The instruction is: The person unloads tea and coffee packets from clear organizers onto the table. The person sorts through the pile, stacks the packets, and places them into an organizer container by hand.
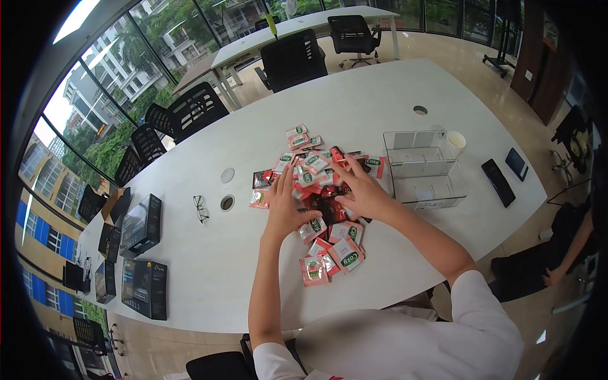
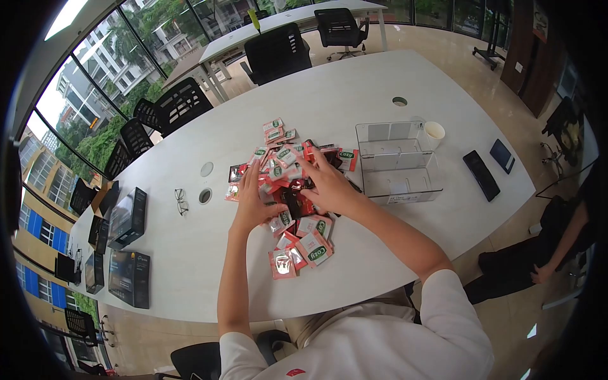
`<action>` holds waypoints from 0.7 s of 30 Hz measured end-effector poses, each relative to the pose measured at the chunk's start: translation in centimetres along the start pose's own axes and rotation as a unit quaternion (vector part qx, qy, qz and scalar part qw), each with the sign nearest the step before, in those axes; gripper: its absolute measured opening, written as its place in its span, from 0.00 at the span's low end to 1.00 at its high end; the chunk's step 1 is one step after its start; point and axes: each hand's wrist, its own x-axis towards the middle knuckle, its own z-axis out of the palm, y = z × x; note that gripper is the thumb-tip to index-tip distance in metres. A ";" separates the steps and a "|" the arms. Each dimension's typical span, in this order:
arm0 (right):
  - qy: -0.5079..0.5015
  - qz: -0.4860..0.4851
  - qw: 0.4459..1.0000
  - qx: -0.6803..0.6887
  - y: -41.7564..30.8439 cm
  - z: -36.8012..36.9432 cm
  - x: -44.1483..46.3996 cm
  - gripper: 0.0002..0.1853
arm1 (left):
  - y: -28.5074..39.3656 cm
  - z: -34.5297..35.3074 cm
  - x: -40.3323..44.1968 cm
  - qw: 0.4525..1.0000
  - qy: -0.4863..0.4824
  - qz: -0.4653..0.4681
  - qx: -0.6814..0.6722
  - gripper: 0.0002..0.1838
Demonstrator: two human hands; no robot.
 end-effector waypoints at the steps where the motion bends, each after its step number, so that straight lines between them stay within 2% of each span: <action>1: -0.023 0.041 0.999 -0.005 0.3 0.0 -0.4 0.37 | -1.3 0.5 -0.9 1.000 0.011 -0.009 0.020 0.64; 3: -0.022 0.018 0.999 -0.042 1.5 -0.2 -0.8 0.36 | -3.5 0.9 -2.5 0.998 0.031 -0.022 0.057 0.62; 4: -0.035 0.023 0.998 -0.053 1.7 -0.7 -0.8 0.35 | -4.1 0.8 -3.1 0.997 0.038 -0.050 0.054 0.53; 5: -0.050 0.028 0.996 -0.064 1.8 -1.1 -0.9 0.34 | -5.1 0.9 -3.5 0.993 0.072 -0.086 0.044 0.50; 6: -0.041 0.048 0.997 -0.050 1.5 -1.7 -0.7 0.30 | -6.5 1.3 -4.1 0.986 0.105 -0.124 0.034 0.46; 10: -0.001 0.085 0.996 0.006 -0.1 -3.5 0.2 0.28 | -11.6 1.7 -5.2 0.948 0.205 -0.241 -0.039 0.38; 13: 0.011 0.065 0.998 0.012 1.1 -3.2 0.5 0.27 | -13.2 2.2 -4.8 0.939 0.174 -0.297 0.005 0.38; 14: 0.020 0.057 0.998 0.004 1.7 -3.0 0.7 0.26 | -13.5 2.6 -4.7 0.936 0.124 -0.320 0.082 0.39; 17: 0.026 0.048 0.999 0.003 3.5 -2.0 2.1 0.25 | -11.7 2.9 -4.1 0.947 0.015 -0.261 0.186 0.39; 18: 0.017 0.056 0.998 0.019 4.0 -1.7 3.1 0.25 | -11.3 3.2 -4.2 0.955 0.017 -0.223 0.197 0.37; 21: -0.026 0.096 0.990 0.101 6.2 -0.3 7.6 0.24 | -10.9 2.8 -4.3 0.991 0.042 -0.116 0.055 0.30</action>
